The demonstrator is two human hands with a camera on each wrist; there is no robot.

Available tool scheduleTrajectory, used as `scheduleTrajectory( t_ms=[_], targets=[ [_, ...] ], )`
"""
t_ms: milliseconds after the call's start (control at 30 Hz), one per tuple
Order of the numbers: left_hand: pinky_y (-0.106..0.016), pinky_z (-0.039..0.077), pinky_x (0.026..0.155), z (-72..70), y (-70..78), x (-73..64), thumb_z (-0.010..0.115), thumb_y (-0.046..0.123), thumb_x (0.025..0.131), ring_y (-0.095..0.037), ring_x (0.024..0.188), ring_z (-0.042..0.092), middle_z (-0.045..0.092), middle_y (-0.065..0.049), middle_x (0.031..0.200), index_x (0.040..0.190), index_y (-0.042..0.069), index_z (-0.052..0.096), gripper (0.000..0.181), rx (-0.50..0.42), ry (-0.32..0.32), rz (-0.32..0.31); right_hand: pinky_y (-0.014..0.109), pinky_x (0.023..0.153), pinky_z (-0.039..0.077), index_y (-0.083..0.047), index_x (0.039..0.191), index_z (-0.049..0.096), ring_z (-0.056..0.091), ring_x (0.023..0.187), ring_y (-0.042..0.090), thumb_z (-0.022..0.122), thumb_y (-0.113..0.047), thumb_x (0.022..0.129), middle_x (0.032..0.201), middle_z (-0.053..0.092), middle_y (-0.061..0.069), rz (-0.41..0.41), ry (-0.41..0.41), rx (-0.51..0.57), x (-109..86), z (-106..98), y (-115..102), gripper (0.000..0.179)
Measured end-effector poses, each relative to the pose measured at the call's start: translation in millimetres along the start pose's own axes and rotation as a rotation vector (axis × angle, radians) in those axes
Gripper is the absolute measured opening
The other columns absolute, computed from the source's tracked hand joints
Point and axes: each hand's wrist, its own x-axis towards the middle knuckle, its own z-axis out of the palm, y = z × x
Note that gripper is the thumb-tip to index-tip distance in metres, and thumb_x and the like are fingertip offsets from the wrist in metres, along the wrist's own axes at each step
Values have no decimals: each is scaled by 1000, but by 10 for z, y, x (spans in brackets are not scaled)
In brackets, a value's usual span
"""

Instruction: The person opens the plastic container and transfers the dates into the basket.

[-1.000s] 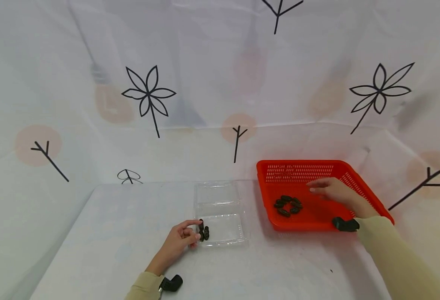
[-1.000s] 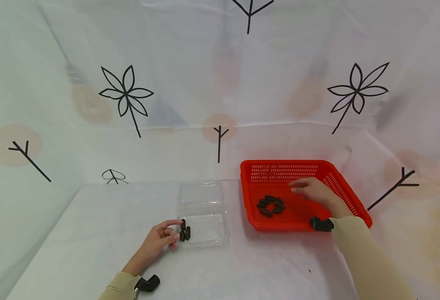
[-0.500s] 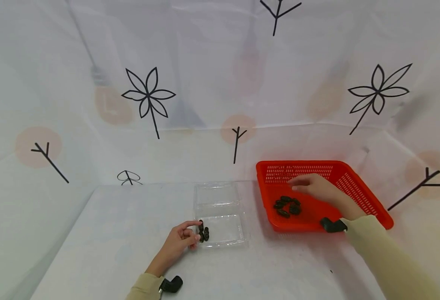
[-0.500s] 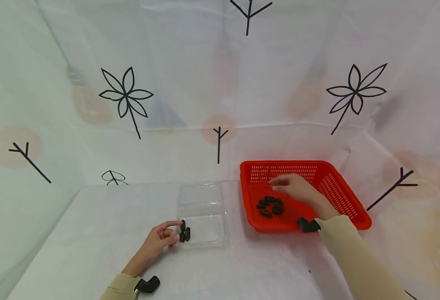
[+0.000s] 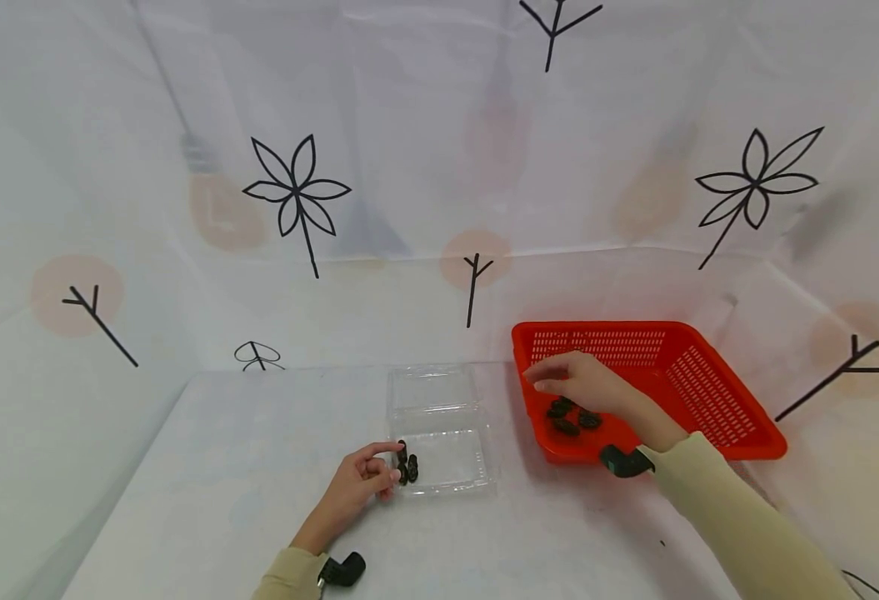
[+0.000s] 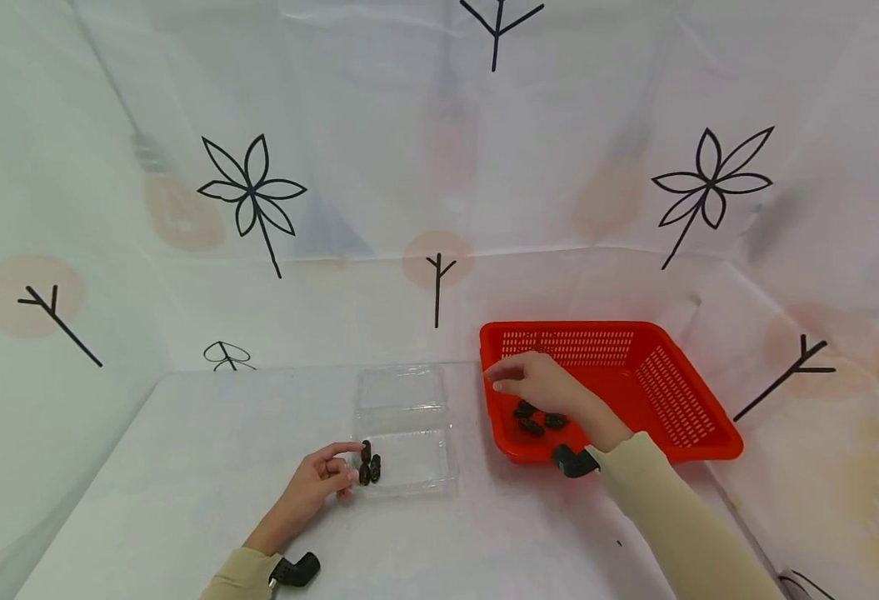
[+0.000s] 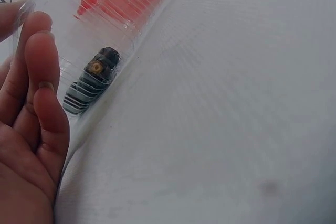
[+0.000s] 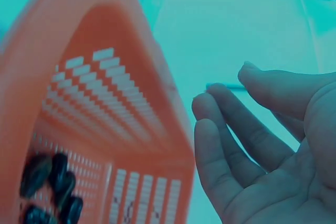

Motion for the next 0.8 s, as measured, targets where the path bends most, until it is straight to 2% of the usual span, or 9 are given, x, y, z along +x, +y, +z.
scheduleTrajectory(
  t_ms=[100,333,567,800],
  targets=[
    [-25,50,62,0,-13,7,72,6,91,-11,61,57,60,0,71,132,-4,57,45,-4,0,0,41,84,53,-16,122,72,57,104,26,69,-20,95,113,67,2,-4,-3,-1,42,82,-68,28],
    [-26,51,62,-5,-4,2,72,5,91,-11,62,57,61,0,72,133,-4,56,46,5,-5,4,39,85,53,-15,119,74,63,102,21,67,-13,95,111,71,1,-53,-32,20,142,239,-194,25],
    [-26,51,62,-3,-2,7,71,5,91,-11,61,57,61,0,72,133,-4,57,45,6,-7,12,40,86,53,-15,118,73,65,99,21,69,-14,94,107,71,-2,-83,-93,70,232,391,-304,25],
    [-26,51,62,2,8,4,71,4,91,-12,61,58,61,1,72,133,-4,56,45,5,-8,14,38,88,52,-15,118,73,64,100,18,67,-13,96,109,71,-2,-157,-178,68,404,601,-345,24]
  ],
)
